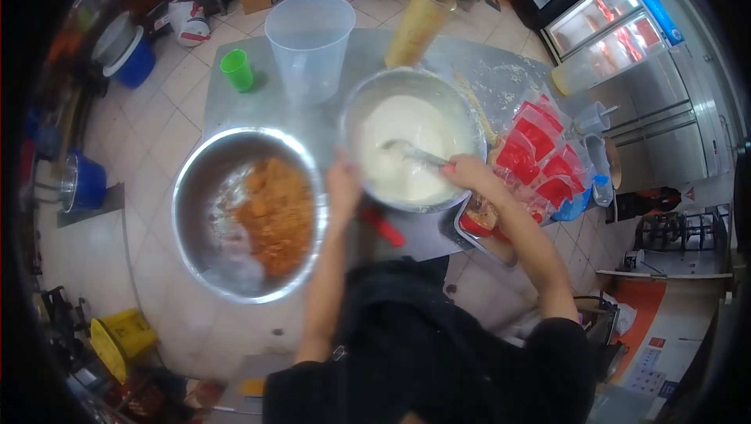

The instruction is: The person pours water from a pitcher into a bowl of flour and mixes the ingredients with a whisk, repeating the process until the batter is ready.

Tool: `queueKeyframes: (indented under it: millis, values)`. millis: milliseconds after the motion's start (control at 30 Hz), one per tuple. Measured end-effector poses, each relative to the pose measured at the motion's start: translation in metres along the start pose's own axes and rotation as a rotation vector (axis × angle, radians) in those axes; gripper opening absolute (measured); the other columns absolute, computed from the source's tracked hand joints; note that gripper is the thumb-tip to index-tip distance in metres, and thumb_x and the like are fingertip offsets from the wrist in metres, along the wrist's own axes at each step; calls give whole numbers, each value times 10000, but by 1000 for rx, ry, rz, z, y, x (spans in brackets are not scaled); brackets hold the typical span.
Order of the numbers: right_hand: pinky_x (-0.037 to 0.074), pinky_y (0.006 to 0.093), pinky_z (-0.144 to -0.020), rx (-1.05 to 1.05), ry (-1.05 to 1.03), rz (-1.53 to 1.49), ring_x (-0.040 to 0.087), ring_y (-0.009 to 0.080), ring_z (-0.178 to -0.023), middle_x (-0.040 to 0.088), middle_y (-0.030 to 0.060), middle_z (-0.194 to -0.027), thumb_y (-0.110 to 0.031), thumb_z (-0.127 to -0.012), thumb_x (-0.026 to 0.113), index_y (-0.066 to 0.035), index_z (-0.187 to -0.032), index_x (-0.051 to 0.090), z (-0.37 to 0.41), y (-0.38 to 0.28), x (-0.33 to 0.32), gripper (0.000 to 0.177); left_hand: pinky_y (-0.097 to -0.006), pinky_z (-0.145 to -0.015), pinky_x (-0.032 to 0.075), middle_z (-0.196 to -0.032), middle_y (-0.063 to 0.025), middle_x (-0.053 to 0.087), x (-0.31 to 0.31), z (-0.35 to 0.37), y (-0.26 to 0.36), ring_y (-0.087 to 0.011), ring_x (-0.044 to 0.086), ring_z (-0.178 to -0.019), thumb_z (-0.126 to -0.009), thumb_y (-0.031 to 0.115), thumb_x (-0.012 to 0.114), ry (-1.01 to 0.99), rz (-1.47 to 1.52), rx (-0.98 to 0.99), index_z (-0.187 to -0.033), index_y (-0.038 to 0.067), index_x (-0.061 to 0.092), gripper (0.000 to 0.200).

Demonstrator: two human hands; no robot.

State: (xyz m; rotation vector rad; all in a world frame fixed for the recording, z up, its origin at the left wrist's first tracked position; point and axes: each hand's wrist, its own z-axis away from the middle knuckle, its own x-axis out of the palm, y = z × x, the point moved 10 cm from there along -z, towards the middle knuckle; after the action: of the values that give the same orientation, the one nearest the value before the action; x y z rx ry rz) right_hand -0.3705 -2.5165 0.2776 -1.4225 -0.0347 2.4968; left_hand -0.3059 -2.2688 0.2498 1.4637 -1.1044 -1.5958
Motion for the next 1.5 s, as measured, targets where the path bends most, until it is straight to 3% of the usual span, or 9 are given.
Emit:
queueKeyframes:
  millis: [100,600,767,900,1067,1200,1233,1367,1500]
  values:
    - [458,445,-793,184,223,-49,584,380,-868,612,222,-907,-362,-799,489,-28,-927,623,-13,15,-21,382,-351,-645,456,-786,-235,593,2,1,3,-306,589,-679,-808,100,545,-16,-35,-2,-1260,-40,396,496]
    - [464,431,-775,-81,75,20,588,376,-858,611,219,-908,-372,-801,494,-24,-906,627,13,4,11,386,-359,-643,464,-761,-238,588,3,-4,-2,-309,604,-689,-806,94,535,-45,-10,-1,-1262,-64,376,509]
    - [458,435,-781,184,165,8,581,380,-883,609,226,-923,-377,-808,486,1,-908,616,-8,64,-2,412,-353,-624,452,-733,-219,581,3,0,5,-310,592,-676,-808,94,534,-49,-34,5,-1262,-48,384,499]
    - [458,432,-779,94,66,28,585,368,-882,613,217,-918,-390,-806,495,-5,-915,617,12,25,3,418,-355,-618,448,-752,-227,580,1,-1,-5,-310,579,-652,-809,98,534,42,-21,5,-1272,-34,377,507]
    - [462,410,-779,127,30,-42,592,353,-882,620,195,-923,-426,-791,526,-23,-937,623,21,33,-8,439,-309,-572,440,-739,-114,596,4,-5,-16,-172,542,-594,-819,132,560,-90,108,-145,-1296,14,394,519]
    - [458,408,-772,156,166,-26,593,360,-884,615,229,-894,-475,-768,569,15,-973,594,28,37,-8,532,-284,-732,435,-1051,-149,561,13,-5,-22,-188,549,-884,-843,238,575,-236,559,-363,-1363,-29,225,682]
    - [458,408,-772,153,168,-33,593,360,-884,615,229,-894,-475,-768,569,15,-973,594,30,36,-3,532,-346,-939,339,-1291,-217,387,13,1,-17,-289,393,-1181,-834,341,579,-268,701,-384,-1378,-46,107,818]
    - [452,420,-790,205,231,-60,586,382,-898,604,260,-894,-457,-762,587,34,-1031,534,48,31,3,564,-479,-1053,116,-1419,-248,107,22,1,-35,-399,112,-1308,-792,502,565,-318,1059,-323,-1387,-11,41,945]
    - [454,436,-767,150,258,-151,577,409,-884,587,283,-917,-389,-770,606,51,-1061,454,66,13,6,550,-484,-1056,92,-1430,-247,26,11,9,-11,-404,65,-1317,-798,525,541,-395,1193,-495,-1392,17,6,948]
